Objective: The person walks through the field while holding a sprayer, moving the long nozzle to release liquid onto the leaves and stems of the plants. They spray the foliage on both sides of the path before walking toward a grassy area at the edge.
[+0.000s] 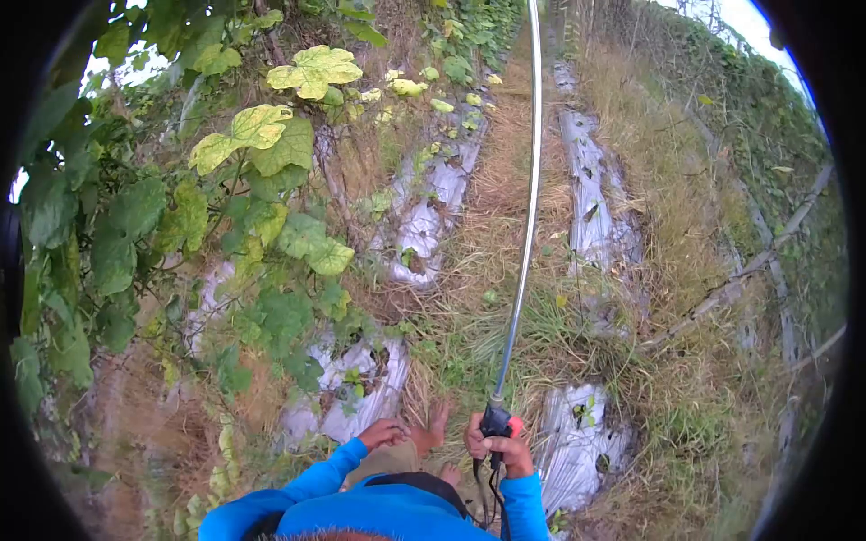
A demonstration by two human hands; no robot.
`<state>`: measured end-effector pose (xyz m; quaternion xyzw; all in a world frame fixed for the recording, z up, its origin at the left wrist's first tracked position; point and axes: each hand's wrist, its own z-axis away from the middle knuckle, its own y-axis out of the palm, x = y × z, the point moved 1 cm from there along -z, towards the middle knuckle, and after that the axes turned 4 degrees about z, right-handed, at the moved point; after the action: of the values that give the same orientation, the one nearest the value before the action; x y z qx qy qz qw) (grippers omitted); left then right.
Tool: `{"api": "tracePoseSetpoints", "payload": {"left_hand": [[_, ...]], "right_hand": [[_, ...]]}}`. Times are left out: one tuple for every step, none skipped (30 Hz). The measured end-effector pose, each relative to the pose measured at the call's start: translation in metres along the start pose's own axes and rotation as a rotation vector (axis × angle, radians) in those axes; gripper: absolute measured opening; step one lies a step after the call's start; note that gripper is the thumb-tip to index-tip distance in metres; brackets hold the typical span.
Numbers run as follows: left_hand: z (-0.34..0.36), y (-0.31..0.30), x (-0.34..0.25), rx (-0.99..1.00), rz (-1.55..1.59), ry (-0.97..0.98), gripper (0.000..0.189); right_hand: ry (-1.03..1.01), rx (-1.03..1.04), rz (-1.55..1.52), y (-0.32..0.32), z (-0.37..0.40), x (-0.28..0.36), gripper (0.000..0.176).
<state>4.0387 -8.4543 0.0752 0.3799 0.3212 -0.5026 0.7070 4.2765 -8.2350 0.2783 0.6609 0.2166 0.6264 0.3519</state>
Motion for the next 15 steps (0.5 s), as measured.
{"api": "tracePoseSetpoints", "payload": {"left_hand": [[0.008, 0.006, 0.017, 0.015, -0.007, -0.019, 0.029], [0.017, 0.014, 0.027, 0.02, -0.014, -0.034, 0.031], [0.025, 0.019, 0.032, 0.019, -0.027, -0.046, 0.032], [0.033, 0.025, 0.032, 0.059, -0.037, -0.017, 0.033], [0.04, 0.028, 0.03, 0.099, -0.05, 0.009, 0.034], [0.045, 0.031, 0.028, 0.085, -0.068, 0.034, 0.034], [0.047, 0.036, 0.027, 0.103, -0.058, 0.057, 0.032], [0.051, 0.042, 0.022, 0.127, -0.047, 0.075, 0.03], [0.056, 0.046, 0.011, 0.163, -0.125, 0.11, 0.031], [0.058, 0.046, 0.012, 0.171, -0.141, 0.124, 0.031], [0.06, 0.045, 0.014, 0.182, -0.099, 0.131, 0.031], [0.065, 0.045, 0.017, 0.193, -0.053, 0.133, 0.03], [0.071, 0.043, 0.019, 0.203, -0.066, 0.14, 0.03], [0.078, 0.039, 0.023, 0.177, -0.116, 0.137, 0.03], [0.088, 0.037, 0.029, 0.151, -0.164, 0.134, 0.029]], "right_hand": [[0.018, -0.06, -0.026, 0.025, 0.015, 0.003, 0.041], [0.031, -0.109, -0.046, 0.042, 0.027, 0.006, 0.041], [0.036, -0.095, -0.033, 0.051, 0.036, 0.002, 0.04], [0.037, -0.077, -0.018, 0.055, 0.041, -0.006, 0.04], [0.021, -0.034, 0.027, 0.053, 0.045, -0.016, 0.04], [0.007, -0.008, 0.042, 0.06, 0.046, -0.022, 0.04], [-0.009, -0.018, 0.116, 0.067, 0.049, -0.026, 0.04], [-0.026, -0.036, 0.188, 0.073, 0.054, -0.03, 0.04], [-0.054, 0.001, 0.169, 0.077, 0.056, -0.035, 0.036], [-0.073, 0.004, 0.182, 0.081, 0.06, -0.039, 0.036], [-0.108, 0.044, 0.24, 0.09, 0.063, -0.041, 0.036], [-0.138, 0.081, 0.297, 0.101, 0.067, -0.043, 0.036], [-0.154, 0.078, 0.305, 0.112, 0.073, -0.047, 0.036], [-0.195, 0.08, 0.318, 0.124, 0.079, -0.051, 0.036], [-0.234, 0.081, 0.33, 0.136, 0.084, -0.056, 0.037]]}}
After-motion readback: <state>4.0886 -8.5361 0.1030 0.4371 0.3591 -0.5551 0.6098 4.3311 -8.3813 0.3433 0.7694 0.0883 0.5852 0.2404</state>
